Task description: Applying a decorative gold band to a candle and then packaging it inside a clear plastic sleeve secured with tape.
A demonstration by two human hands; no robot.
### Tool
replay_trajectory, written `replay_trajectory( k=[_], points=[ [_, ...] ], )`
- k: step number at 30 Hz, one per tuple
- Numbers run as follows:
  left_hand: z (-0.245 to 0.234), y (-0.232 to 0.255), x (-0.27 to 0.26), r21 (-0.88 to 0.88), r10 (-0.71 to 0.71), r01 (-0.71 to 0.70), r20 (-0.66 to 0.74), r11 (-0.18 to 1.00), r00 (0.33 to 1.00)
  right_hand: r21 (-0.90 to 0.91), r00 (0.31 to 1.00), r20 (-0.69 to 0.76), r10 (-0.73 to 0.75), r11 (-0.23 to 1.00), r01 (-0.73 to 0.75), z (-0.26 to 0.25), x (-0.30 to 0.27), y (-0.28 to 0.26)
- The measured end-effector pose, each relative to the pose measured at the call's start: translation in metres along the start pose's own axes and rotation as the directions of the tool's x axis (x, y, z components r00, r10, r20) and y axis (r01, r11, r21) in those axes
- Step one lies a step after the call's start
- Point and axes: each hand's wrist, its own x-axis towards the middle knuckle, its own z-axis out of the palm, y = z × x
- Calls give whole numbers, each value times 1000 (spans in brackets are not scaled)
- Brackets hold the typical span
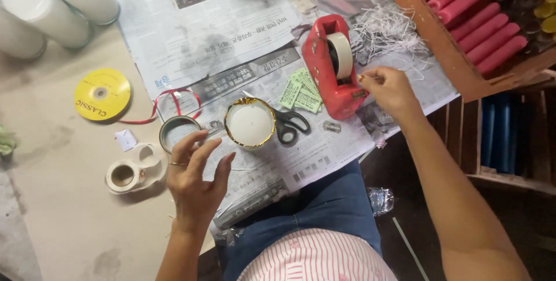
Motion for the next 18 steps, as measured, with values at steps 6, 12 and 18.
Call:
replay_trajectory(
  k=[6, 12, 18],
  points=[
    [0, 16, -4, -91, -83, 82, -8, 993, 997, 337, 909, 239, 341, 849, -407, 12, 10, -10],
    [-12, 3, -15, -14, -179, 179, 26, 984, 984, 425, 994, -82, 72, 904, -30, -20, -22, -45],
    [-10, -16, -27, 30, -301, 300, 109, 954, 947, 612, 905, 152, 396, 681, -401, 12, -80, 13]
  ],
)
